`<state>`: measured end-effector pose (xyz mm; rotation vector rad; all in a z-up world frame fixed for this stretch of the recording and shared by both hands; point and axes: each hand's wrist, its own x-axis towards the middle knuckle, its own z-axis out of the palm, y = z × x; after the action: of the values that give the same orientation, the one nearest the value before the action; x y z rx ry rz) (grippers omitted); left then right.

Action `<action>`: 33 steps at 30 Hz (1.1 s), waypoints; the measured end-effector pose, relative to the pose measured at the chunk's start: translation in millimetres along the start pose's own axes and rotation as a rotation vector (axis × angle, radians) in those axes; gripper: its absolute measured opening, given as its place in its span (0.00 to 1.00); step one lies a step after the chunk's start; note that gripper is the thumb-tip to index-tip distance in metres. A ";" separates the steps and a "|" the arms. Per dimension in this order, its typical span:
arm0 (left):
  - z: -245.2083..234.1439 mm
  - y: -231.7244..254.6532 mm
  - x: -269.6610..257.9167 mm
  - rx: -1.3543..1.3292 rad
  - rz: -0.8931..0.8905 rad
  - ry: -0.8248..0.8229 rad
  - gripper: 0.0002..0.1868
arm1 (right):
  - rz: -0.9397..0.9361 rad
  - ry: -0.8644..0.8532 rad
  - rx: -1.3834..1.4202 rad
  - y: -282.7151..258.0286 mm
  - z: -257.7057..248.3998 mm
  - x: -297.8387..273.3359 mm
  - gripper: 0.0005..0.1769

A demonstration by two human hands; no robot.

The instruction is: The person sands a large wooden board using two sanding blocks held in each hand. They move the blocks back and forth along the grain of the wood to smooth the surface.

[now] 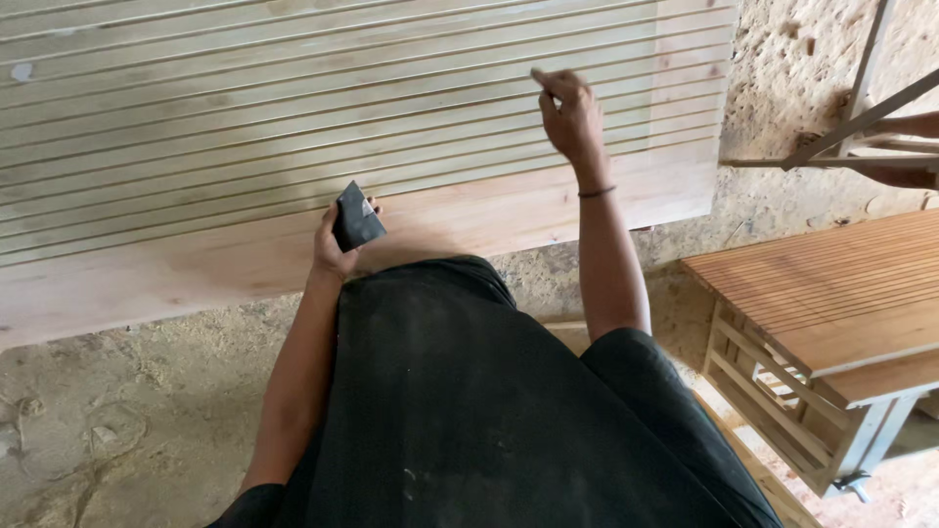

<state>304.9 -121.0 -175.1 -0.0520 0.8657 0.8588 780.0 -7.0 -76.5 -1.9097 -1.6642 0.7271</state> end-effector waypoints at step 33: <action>42.2 3.3 -0.1 0.065 0.002 0.254 0.30 | -0.292 0.092 -0.426 37.4 5.4 109.3 0.32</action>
<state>329.9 -103.3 -145.9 -0.1047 1.1313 0.8359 815.5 96.7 -113.4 -1.8686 -2.1035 0.1754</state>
